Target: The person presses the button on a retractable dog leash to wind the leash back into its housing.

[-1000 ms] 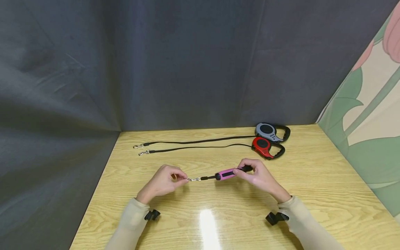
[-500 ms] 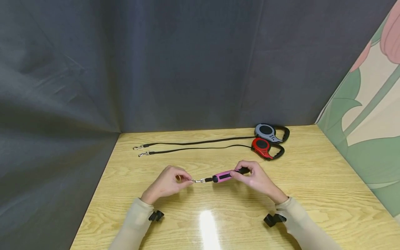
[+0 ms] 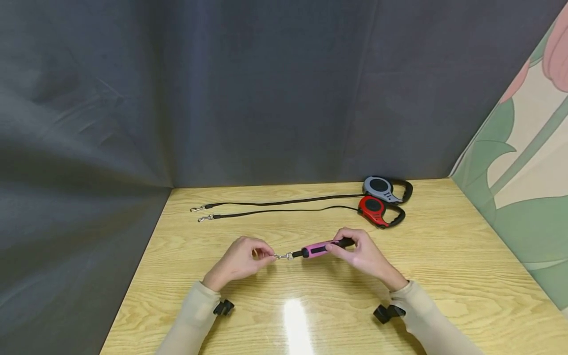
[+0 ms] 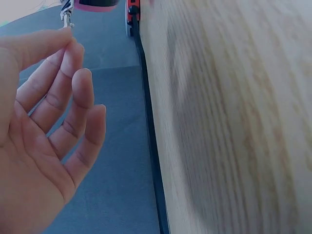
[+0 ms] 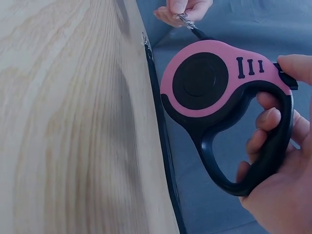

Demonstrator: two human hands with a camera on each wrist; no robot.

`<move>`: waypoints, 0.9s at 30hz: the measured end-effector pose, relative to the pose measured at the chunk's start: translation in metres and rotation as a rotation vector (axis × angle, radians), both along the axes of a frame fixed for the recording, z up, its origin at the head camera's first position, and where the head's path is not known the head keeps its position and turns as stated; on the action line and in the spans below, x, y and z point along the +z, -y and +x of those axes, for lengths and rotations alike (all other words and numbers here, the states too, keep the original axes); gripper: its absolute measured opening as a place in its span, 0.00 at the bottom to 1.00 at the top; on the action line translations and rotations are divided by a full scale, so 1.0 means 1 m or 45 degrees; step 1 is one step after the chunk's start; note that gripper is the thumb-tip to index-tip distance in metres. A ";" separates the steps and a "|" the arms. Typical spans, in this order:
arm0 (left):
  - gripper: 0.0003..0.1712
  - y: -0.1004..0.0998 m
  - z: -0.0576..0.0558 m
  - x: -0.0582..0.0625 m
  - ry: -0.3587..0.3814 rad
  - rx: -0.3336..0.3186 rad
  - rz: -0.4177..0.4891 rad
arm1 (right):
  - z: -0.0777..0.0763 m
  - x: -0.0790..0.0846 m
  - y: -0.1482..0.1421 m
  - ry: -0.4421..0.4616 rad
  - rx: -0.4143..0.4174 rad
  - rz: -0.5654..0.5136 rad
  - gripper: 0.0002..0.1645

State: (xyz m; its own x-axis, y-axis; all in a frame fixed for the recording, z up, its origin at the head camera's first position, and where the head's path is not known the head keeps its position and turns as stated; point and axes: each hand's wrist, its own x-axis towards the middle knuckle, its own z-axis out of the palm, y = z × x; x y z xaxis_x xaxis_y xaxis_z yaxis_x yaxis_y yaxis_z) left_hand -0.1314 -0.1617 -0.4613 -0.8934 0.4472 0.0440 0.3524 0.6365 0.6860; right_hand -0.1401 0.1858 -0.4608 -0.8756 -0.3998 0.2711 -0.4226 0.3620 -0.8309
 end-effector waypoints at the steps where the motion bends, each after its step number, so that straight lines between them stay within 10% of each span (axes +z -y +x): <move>1: 0.03 0.000 0.000 0.000 0.005 0.002 0.000 | 0.000 0.000 0.000 -0.001 -0.009 0.005 0.07; 27: 0.27 -0.023 0.007 -0.001 -0.068 -0.018 0.093 | -0.002 0.004 0.032 0.231 -0.015 -0.075 0.12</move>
State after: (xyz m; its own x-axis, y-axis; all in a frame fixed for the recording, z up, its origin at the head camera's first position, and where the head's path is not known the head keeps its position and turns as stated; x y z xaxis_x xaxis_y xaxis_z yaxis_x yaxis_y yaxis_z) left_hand -0.1245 -0.1388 -0.4618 -0.8825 0.4537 0.1241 0.3983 0.5803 0.7104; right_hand -0.1423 0.1539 -0.4566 -0.9168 -0.3773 0.1311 -0.2601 0.3149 -0.9128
